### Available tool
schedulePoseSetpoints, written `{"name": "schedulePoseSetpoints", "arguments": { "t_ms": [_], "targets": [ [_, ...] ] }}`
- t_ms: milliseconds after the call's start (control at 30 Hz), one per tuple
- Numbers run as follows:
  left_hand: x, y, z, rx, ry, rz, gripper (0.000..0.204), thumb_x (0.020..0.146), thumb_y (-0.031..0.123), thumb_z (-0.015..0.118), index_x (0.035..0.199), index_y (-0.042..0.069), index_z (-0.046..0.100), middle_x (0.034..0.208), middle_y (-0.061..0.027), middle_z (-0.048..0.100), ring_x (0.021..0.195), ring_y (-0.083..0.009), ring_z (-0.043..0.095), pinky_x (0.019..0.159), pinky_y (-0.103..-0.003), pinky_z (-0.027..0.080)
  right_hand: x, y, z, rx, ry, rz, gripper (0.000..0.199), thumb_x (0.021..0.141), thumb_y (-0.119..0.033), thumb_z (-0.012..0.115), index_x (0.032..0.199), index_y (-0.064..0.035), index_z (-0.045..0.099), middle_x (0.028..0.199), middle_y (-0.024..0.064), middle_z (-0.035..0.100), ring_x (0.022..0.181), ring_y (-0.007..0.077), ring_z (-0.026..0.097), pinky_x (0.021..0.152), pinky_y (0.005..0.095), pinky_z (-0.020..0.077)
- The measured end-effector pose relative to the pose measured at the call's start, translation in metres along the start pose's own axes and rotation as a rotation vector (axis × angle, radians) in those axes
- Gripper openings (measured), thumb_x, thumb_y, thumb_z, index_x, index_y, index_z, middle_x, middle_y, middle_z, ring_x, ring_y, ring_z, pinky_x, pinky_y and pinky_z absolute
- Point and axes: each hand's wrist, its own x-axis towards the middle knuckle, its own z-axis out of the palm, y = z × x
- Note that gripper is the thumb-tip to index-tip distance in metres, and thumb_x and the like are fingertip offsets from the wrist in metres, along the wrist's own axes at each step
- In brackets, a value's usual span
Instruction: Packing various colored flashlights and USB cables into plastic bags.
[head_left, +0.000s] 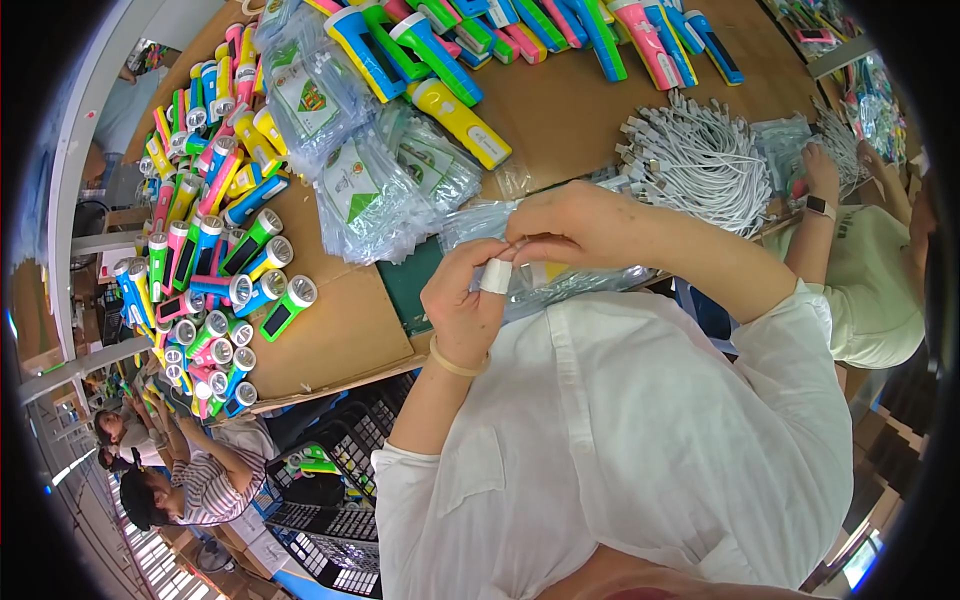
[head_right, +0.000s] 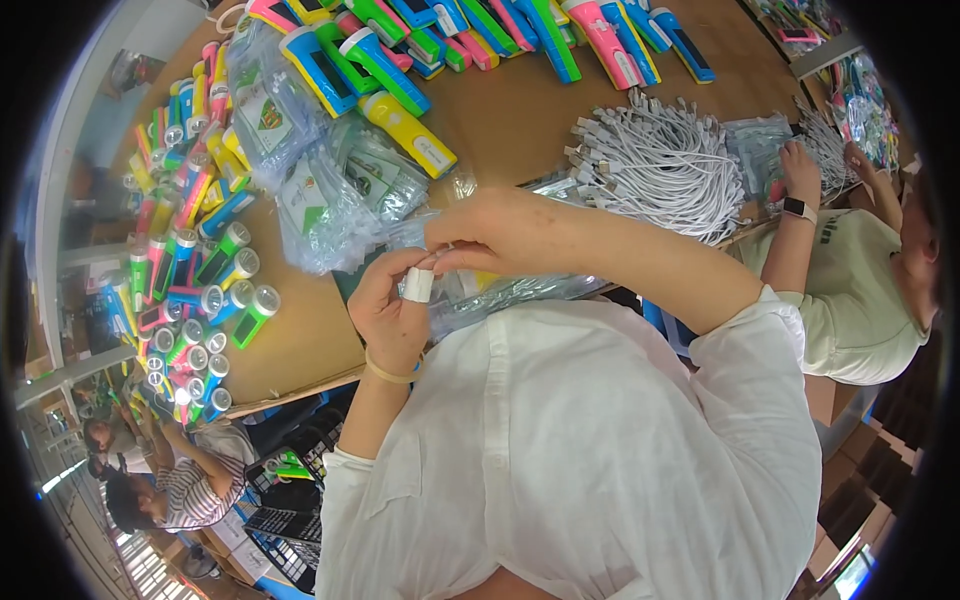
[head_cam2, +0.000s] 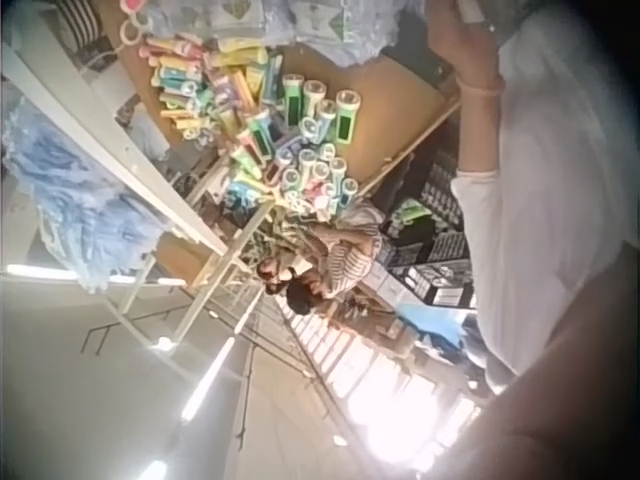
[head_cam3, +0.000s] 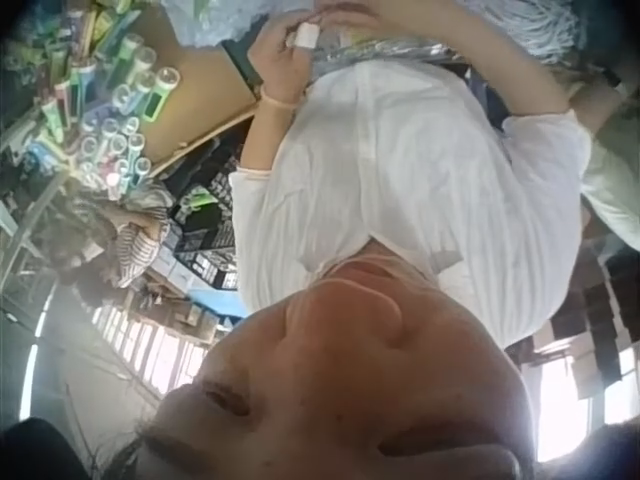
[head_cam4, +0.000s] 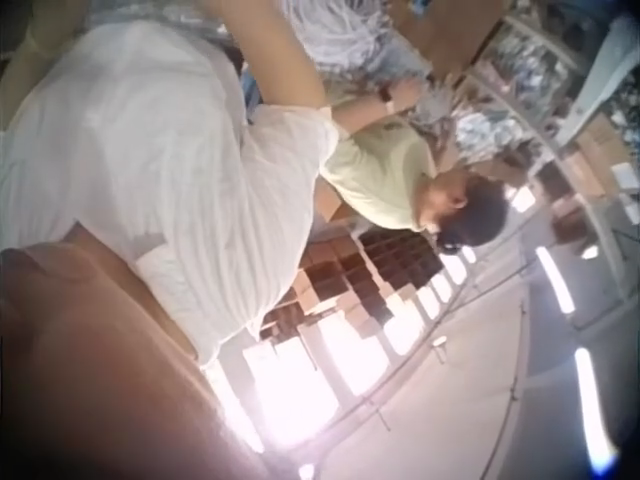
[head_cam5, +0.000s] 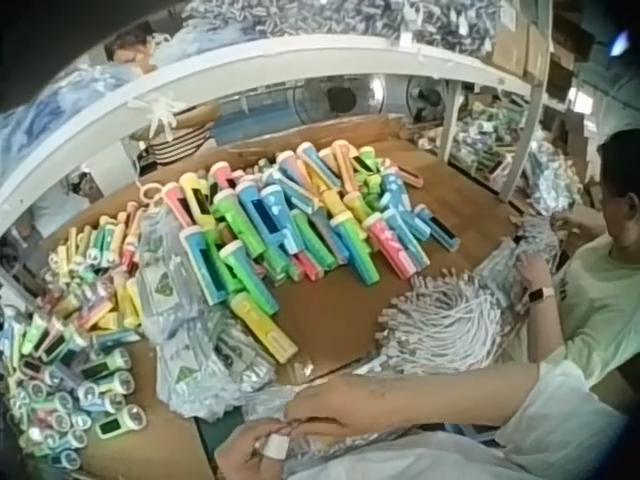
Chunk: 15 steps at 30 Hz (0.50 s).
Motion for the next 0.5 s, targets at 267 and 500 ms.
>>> {"name": "schedulePoseSetpoints", "arguments": {
  "t_ms": [267, 500],
  "targets": [
    [-0.004, -0.012, -0.021, -0.291, 0.145, -0.352, 0.008, 0.094, -0.001, 0.064, 0.101, -0.002, 0.066, 0.090, -0.0063, 0.069, 0.076, -0.0132, 0.067, 0.071, -0.024, 0.054, -0.066, 0.024, -0.045, -0.342, 0.186, 0.069, 0.013, 0.092, -0.018, 0.068, 0.093, -0.0064, 0.063, 0.085, 0.0114, 0.062, 0.075, 0.0341, 0.062, 0.065, 0.0419, 0.0484],
    [0.023, -0.048, -0.007, 0.244, -0.018, 0.016, 0.010, 0.088, 0.004, 0.066, 0.097, 0.001, 0.069, 0.095, -0.0144, 0.069, 0.091, -0.0316, 0.066, 0.080, -0.038, 0.051, -0.101, 0.034, -0.109, -0.205, 0.647, 0.402, 0.020, 0.103, -0.025, 0.056, 0.103, -0.0053, 0.058, 0.076, 0.0024, 0.059, 0.068, 0.0145, 0.062, 0.059, 0.0296, 0.0457]
  ]
}}
